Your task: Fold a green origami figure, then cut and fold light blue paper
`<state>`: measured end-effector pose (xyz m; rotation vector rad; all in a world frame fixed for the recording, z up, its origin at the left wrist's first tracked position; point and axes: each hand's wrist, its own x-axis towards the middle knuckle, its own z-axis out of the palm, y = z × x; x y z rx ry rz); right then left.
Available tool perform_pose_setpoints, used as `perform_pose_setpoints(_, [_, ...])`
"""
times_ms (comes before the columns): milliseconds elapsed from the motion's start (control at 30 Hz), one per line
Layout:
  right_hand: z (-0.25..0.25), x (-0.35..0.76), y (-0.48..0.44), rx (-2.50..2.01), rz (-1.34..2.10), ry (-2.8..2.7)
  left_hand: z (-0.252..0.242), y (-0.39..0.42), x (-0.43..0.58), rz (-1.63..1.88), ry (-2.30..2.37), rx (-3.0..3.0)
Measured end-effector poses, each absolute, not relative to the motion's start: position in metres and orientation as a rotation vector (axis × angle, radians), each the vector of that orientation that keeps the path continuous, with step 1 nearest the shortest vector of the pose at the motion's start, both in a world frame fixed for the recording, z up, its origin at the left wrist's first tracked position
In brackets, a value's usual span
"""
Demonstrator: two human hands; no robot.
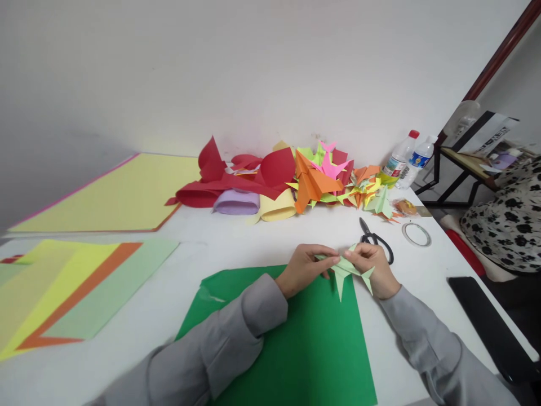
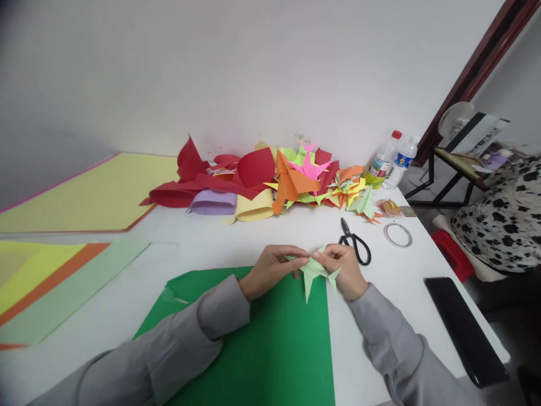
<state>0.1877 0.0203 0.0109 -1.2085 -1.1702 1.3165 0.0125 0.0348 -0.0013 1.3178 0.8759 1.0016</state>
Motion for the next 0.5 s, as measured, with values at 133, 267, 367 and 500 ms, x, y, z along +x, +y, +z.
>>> perform_pose_setpoints(133, [0.0101, 0.1881, 0.0195, -1.186, 1.351, -1.216, 0.0007, 0.0352, 0.0128, 1.011, 0.872, 1.311])
perform_pose_setpoints(267, [0.0087, 0.1895, 0.0201, -1.195, 1.402, -1.305, 0.001, 0.0357, 0.0117, 1.037, 0.881, 1.336])
perform_pose_setpoints(367, [0.0074, 0.1899, 0.0208, -1.219, 1.347, -1.304, 0.0017, 0.0357, 0.0118, 1.03, 0.884, 1.297])
perform_pose_setpoints(500, [0.0059, 0.1905, 0.0225, -1.221, 1.302, -1.215, 0.0026, 0.0352, 0.013, 1.074, 0.821, 1.147])
